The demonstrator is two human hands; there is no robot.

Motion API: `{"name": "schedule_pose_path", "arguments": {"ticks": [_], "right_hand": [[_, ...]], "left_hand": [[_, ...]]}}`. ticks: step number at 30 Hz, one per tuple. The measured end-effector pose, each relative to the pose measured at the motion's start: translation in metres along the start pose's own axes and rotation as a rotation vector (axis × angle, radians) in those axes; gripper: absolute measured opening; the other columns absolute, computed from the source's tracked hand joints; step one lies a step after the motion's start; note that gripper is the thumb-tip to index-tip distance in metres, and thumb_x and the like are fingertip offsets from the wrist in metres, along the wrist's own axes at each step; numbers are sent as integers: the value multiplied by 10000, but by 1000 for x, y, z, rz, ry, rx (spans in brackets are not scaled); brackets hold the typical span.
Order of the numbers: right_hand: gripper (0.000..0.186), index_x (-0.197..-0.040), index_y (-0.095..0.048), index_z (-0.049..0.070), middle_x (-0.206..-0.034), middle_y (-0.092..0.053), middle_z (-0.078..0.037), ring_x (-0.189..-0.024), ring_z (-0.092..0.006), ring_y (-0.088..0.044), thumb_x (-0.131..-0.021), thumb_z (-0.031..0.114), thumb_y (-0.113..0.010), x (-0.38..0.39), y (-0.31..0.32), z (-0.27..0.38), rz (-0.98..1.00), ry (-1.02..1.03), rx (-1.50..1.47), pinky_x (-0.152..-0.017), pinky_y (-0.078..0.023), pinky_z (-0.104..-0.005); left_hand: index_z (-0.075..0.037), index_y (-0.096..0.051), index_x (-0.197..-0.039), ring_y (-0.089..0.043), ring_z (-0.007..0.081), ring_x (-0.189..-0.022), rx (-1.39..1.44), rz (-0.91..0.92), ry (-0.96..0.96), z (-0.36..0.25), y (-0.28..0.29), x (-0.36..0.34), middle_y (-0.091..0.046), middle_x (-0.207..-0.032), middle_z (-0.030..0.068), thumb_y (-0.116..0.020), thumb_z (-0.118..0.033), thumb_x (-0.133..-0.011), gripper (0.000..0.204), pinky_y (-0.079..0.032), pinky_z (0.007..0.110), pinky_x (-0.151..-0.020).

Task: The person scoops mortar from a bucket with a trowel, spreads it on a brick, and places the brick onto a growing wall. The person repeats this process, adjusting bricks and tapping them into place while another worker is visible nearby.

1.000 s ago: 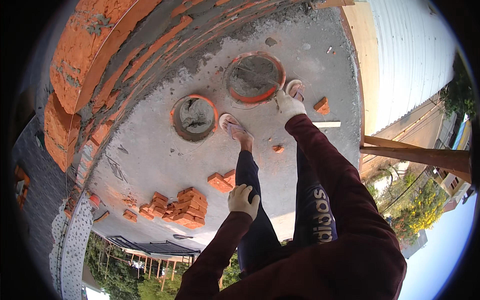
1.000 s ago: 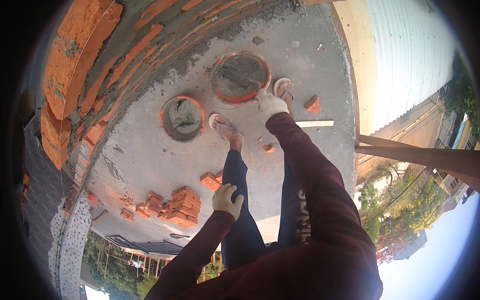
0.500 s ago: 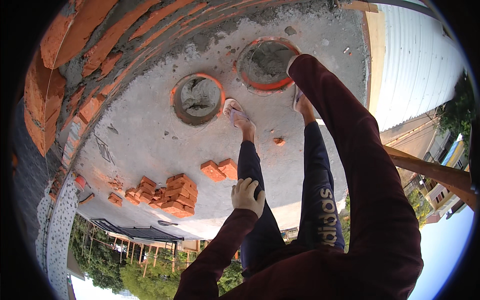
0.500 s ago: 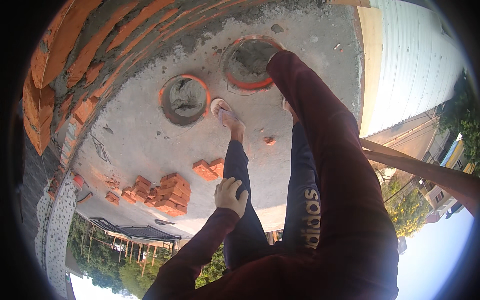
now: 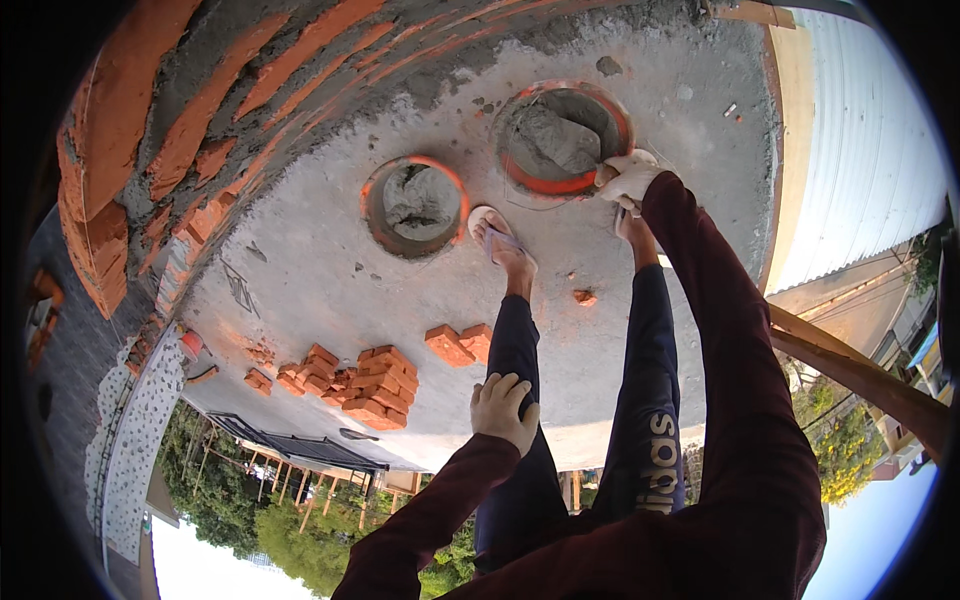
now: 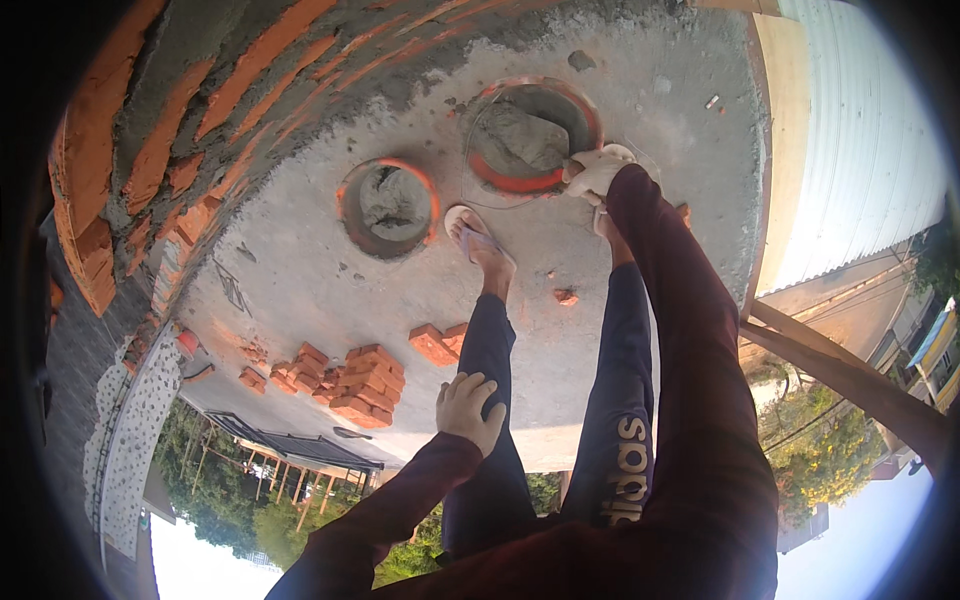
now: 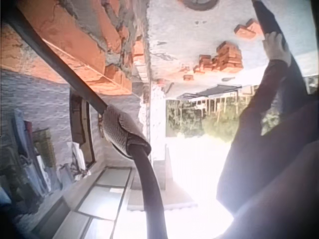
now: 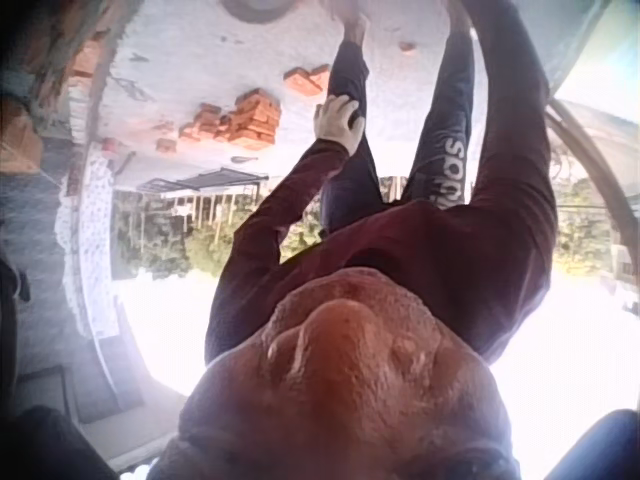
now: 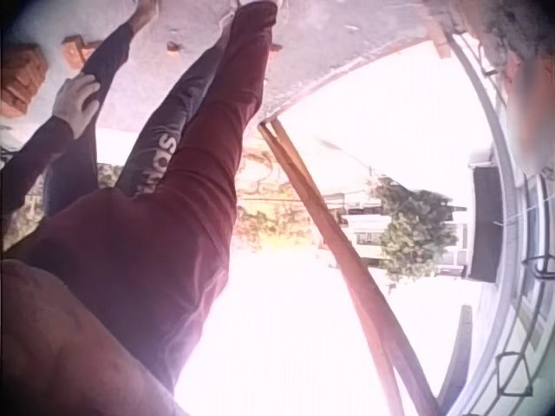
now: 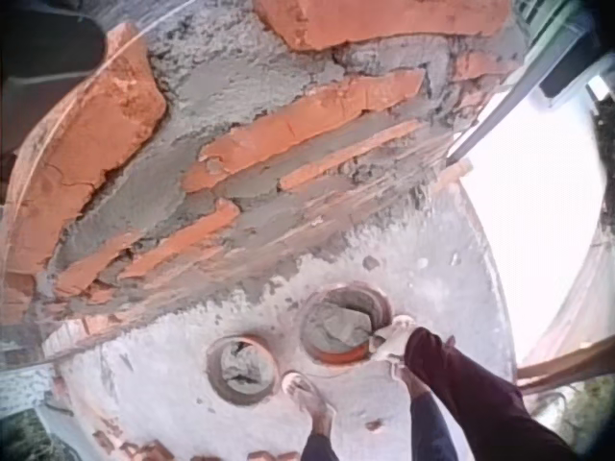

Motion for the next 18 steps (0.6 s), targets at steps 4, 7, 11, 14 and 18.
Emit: {"name": "schedule_pose_path", "arguments": {"ticks": [4, 7, 11, 14, 18], "right_hand": [[644, -1390, -585, 143, -1351, -416, -222, -1216, -433, -342, -803, 391, -677, -18, -37, -113, -389, 147, 39, -1028, -219, -538], [373, -1147, -594, 33, -851, -518, -54, -620, -172, -442, -787, 99, -669, 56, -23, -39, 68, 213, -447, -545, -327, -338], [357, -1143, -581, -27, -705, -510, 6, -460, -109, -506, -810, 56, -680, 218, -3, 0, 98, 150, -701, -423, -429, -294], [415, -1202, -589, -66, -645, -545, -15, -466, -116, -533, -819, 55, -692, 343, 21, 48, -33, 165, -747, -441, -451, -287], [372, -1181, -601, -21, -696, -560, 2, -465, -109, -524, -830, 52, -701, 488, 85, 94, -194, 203, -824, -431, -439, -271]], "left_hand": [[-130, -718, -1172, -508, 354, -1320, -38, 21, -108, -2, -1, -25, -624, -1301, 86, -764, -266, -821, 379, -334, 598, -1154], [-122, -719, -1176, -507, 346, -1318, -85, -25, -86, 0, 17, -13, -625, -1301, 90, -749, -277, -820, 389, -347, 580, -1140], [-108, -717, -1172, -518, 351, -1291, -112, -92, -202, 3, 33, -25, -626, -1299, 109, -750, -279, -817, 396, -360, 542, -1125], [-104, -708, -1176, -541, 350, -1248, -121, -166, -251, 6, 49, -23, -626, -1284, 122, -749, -297, -822, 406, -383, 513, -1111], [-107, -657, -1291, -505, 376, -1310, -39, -91, -228, 2, 90, -25, -600, -1348, 157, -710, -369, -868, 501, -396, 487, -1128]]}}
Point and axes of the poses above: each hand's wrist, its own x-axis away from the middle knuckle, its own y-axis out of the back of the hand, z = x × y, the point moved 6 cm from there along -x, towards the middle knuckle
